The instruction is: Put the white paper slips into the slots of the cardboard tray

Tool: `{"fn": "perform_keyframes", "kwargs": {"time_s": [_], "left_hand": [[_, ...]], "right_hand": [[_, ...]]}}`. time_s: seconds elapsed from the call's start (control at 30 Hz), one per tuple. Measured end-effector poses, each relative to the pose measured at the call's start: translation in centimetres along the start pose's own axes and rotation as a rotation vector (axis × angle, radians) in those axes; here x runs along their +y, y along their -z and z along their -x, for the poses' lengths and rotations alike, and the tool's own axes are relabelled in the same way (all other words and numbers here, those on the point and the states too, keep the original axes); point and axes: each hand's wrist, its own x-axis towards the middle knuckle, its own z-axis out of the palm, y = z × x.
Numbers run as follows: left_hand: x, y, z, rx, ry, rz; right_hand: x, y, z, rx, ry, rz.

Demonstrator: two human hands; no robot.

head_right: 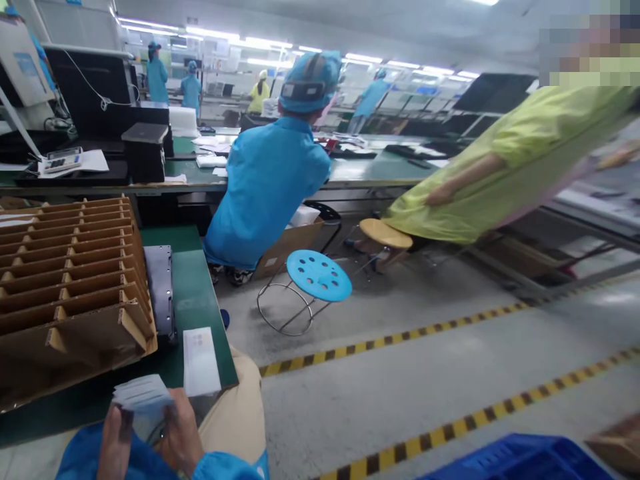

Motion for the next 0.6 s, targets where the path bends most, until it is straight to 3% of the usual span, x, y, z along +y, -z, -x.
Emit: {"fn": "perform_keyframes", "kwargs": {"time_s": [0.1, 0.27, 0.47, 0.6], "left_hand": [[0.8, -1.2, -1.5, -0.021, -0.075, 0.015], [1.7, -2.1, -3.6, -0.009, -0.133, -0.2], [0.7, -1.9, -3.7, 0.077, -0.2, -0.212], [0.3, -2.0, -3.5, 0.033, -0.169, -0.217]], "right_hand": [[1.8, -1.7, -1.6, 0.022, 0.041, -0.007], [4.4, -3.7, -3.5, -0.001, 0.019, -0.09], [4.0, -4.7, -4.7, 0.06, -0.033, -0.04], [3.8, -5.3, -4.9, 0.064, -0.129, -0.095]]}}
